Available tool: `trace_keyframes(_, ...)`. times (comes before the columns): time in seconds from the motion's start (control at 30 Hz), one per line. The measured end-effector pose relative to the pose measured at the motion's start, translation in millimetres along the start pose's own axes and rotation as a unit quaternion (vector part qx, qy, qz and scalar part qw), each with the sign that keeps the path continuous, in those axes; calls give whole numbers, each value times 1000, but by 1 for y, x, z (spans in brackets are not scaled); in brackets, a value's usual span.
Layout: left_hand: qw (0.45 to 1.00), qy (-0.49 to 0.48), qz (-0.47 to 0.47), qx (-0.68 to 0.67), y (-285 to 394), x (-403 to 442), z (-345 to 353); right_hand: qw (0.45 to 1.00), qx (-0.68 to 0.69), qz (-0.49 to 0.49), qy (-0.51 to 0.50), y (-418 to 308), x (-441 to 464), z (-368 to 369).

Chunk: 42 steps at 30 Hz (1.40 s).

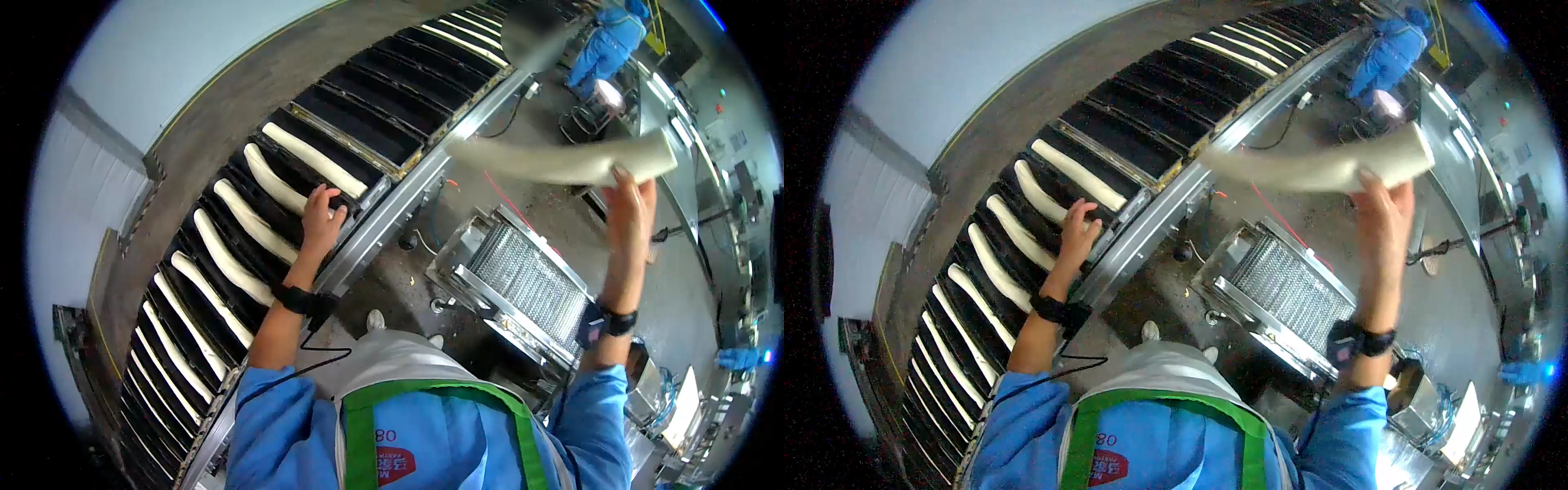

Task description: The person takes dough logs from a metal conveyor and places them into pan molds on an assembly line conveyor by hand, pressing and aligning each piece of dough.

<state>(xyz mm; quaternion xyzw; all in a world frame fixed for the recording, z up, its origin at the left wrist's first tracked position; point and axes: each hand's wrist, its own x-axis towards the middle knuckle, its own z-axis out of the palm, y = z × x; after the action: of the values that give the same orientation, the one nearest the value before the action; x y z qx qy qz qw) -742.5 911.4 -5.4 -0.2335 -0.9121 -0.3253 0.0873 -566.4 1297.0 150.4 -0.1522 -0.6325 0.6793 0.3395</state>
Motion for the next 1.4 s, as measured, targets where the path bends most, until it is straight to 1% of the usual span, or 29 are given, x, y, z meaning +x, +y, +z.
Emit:
trace_keyframes(0.17,1000,18,22,-8,8,26,19,968,216,30,-120,59,55,139)
trace_keyframes(0.23,997,54,-46,10,23,37,33,936,210,139,-245,111,65,173)
trace_keyframes(0.3,997,33,-67,-14,23,56,50,880,-12,182,-439,165,69,169)
trace_keyframes(0.4,991,43,-76,-106,30,77,72,864,-94,98,-485,200,58,130)
trace_keyframes(0.47,993,24,-77,-89,27,87,91,862,-133,62,-486,197,55,80)
trace_keyframes(0.53,997,-18,-77,-20,29,98,106,870,-206,105,-434,226,54,4)
trace_keyframes(0.57,996,-13,-83,37,35,101,109,851,-317,35,-417,236,53,-41)
trace_keyframes(0.6,993,-59,-93,47,38,105,110,820,-446,39,-357,272,48,-102)
trace_keyframes(0.63,988,-106,-101,57,39,109,111,789,-516,80,-323,254,38,-136)
trace_keyframes(0.67,983,-101,-46,145,31,107,120,746,-588,114,-291,282,27,-200)
trace_keyframes(0.7,973,-136,-30,185,33,109,122,666,-665,216,-259,275,12,-235)
trace_keyframes(0.73,965,-149,-52,209,51,111,120,622,-690,294,-225,252,-5,-254)
trace_keyframes(0.77,976,-40,38,211,25,103,140,582,-704,357,-194,241,-21,-275)
trace_keyframes(0.8,962,-135,-78,225,59,113,131,576,-711,359,-184,243,-43,-305)
trace_keyframes(0.83,951,-142,-87,260,62,114,139,570,-715,365,-174,245,-62,-337)
trace_keyframes(0.87,965,-122,-61,222,30,115,154,606,-704,347,-130,226,-69,-336)
trace_keyframes(0.9,962,-80,-44,258,31,117,161,627,-730,258,-85,256,-88,-379)
trace_keyframes(0.93,950,-86,-146,262,41,114,163,610,-733,290,-81,218,-79,-356)
trace_keyframes(0.97,936,-106,-175,288,63,116,158,579,-762,274,-92,204,-72,-348)
trace_keyframes(1.0,921,-84,-155,347,48,118,171,562,-794,203,-113,218,-65,-359)
trace_keyframes(1.03,935,1,-82,344,22,107,177,543,-820,119,-137,230,-65,-363)
trace_keyframes(1.1,918,-66,-154,361,51,105,166,597,-753,177,-214,225,-31,-351)
trace_keyframes(1.13,915,-70,-176,356,70,100,160,660,-720,21,-214,279,-28,-387)
trace_keyframes(1.17,916,-66,-195,345,85,88,151,651,-734,54,-186,261,-28,-374)
trace_keyframes(1.2,905,-66,-210,365,101,91,151,684,-704,146,-122,234,-5,-348)
trace_keyframes(1.23,892,-68,-227,386,111,96,151,743,-651,139,-67,224,15,-354)
trace_keyframes(1.3,902,-75,-187,382,107,94,157,805,-582,113,-15,168,55,-337)
trace_keyframes(1.33,912,-66,-216,341,112,97,159,882,-467,51,-32,129,72,-312)
trace_keyframes(1.4,924,7,-124,363,75,57,153,973,-223,56,-6,83,71,-252)
